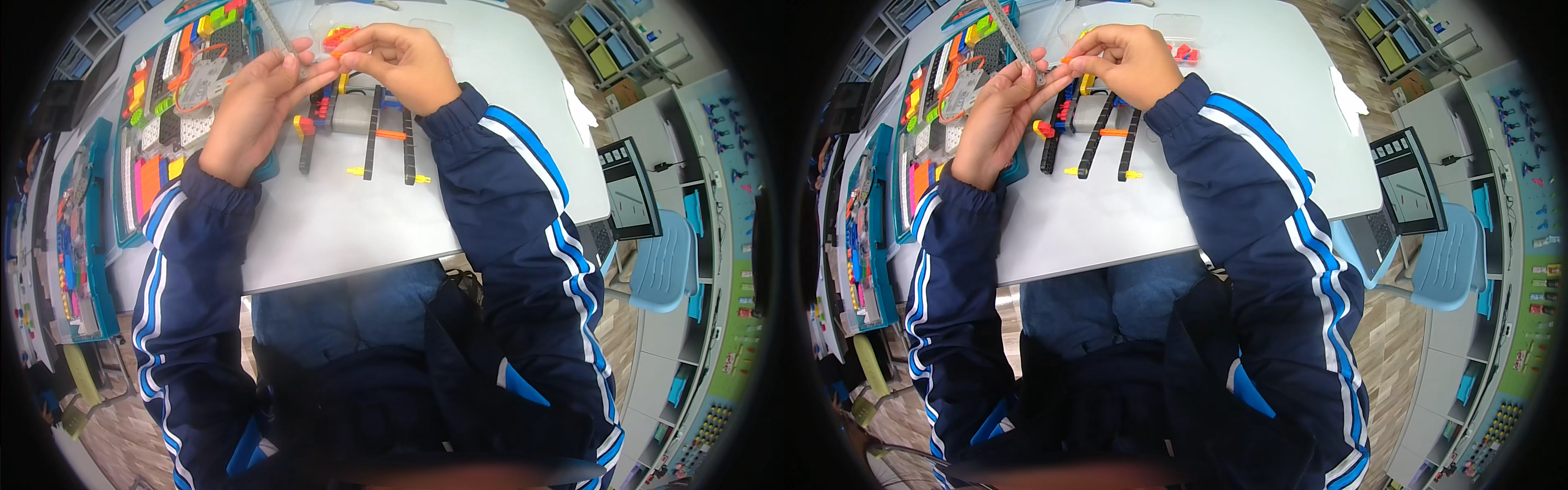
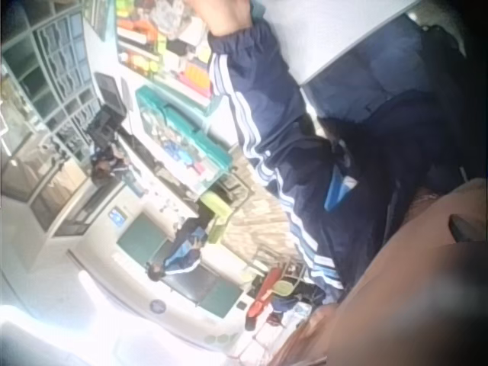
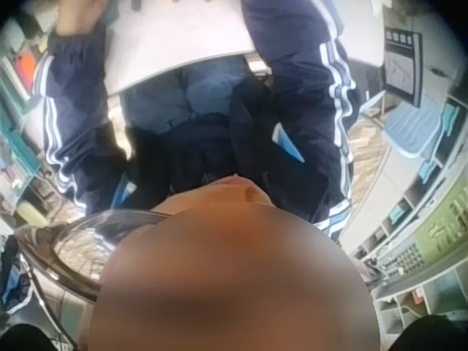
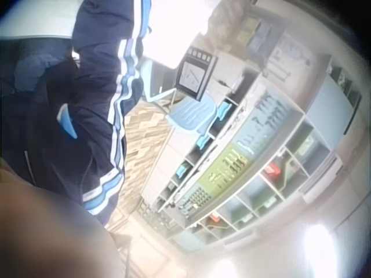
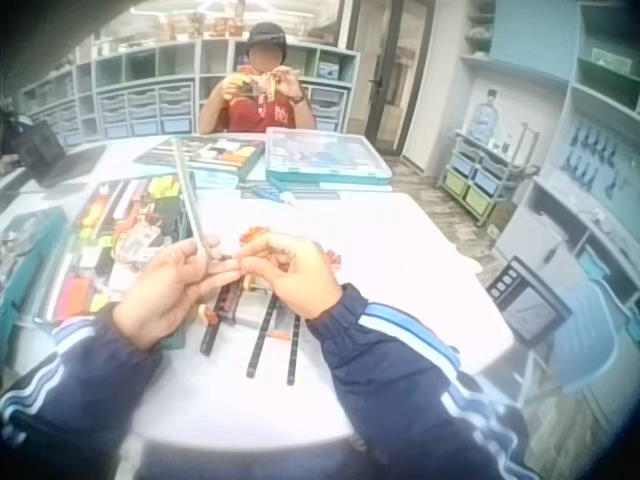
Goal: The person assembles a small structure using colorful plastic building blocks. They connect beams and connectors by hand, occasionally referencing a laptop screen, and place completed sub-assemblies on the table.
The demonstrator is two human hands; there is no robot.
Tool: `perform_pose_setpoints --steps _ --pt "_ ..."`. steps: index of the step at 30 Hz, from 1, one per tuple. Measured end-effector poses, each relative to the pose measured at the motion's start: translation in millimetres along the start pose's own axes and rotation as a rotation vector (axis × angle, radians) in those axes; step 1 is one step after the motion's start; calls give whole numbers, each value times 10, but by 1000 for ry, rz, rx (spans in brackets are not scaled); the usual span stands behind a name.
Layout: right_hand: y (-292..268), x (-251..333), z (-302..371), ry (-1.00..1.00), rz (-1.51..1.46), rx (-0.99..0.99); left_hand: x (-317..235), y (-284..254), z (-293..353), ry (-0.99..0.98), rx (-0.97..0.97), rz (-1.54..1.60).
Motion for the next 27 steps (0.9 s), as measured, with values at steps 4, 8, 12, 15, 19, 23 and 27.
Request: perform_pose_setpoints --steps 4,8,12,15,19,23,27 --pt "3 13 14 7 26 3 28 -7 -23 -23 4 -56" --pt "2 73 21 -52 133 12 5 57 1 -11 61 -52" --pt "27 96 -6 -118 48 -29 5 80 10 -23 67 -66" --pt "15 72 21 -91 79 -15 -3 103 12 -17 94 -75" --pt "12 73 28 -74 110 -10 17 67 -2 -22 70 -71" --pt "17 58 6 -59 122 -38 31 50 -18 -35 69 -73" --pt "9 80 28 -77 133 -7 48 22 -25 -42 47 -76"
Point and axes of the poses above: each hand's wrist, its own z-axis away from the middle knuckle, its own y-axis out of the palm, x = y × z, the point moved 10 cm from there along -z, towards the middle knuckle, and after that the axes turned 12 degrees about -y, right-handed, at the moved point
